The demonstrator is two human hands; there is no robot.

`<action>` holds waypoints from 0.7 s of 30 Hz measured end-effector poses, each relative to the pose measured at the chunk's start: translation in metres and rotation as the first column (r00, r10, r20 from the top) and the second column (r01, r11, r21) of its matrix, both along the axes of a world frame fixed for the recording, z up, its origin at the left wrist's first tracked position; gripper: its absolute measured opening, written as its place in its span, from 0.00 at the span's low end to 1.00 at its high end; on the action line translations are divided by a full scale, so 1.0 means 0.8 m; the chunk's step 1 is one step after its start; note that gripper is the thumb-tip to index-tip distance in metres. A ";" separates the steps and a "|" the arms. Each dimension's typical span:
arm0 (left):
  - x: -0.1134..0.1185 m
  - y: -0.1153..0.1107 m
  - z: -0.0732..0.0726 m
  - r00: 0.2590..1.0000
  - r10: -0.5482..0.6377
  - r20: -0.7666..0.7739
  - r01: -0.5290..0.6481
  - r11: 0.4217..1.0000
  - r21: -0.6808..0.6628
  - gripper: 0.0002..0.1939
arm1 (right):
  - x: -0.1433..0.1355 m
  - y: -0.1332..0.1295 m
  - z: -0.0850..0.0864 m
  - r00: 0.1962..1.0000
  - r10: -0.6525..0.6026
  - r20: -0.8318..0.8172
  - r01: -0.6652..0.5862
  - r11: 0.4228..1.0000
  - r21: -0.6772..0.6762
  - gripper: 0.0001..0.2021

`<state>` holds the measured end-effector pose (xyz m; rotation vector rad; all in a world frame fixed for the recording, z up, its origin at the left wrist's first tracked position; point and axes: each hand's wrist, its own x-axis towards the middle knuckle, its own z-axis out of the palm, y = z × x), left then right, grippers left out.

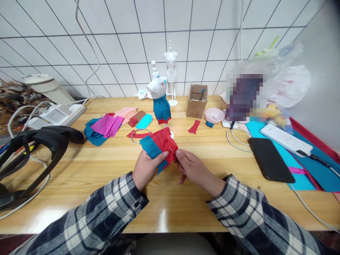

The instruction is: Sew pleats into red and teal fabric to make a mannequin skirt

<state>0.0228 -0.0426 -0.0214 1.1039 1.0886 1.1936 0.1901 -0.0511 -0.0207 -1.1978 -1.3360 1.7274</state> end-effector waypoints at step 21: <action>-0.001 -0.001 0.011 0.993 -0.036 -0.111 0.042 0.997 0.060 0.17 | -0.002 0.002 0.000 0.998 0.049 0.033 -0.046 0.996 -0.073 0.23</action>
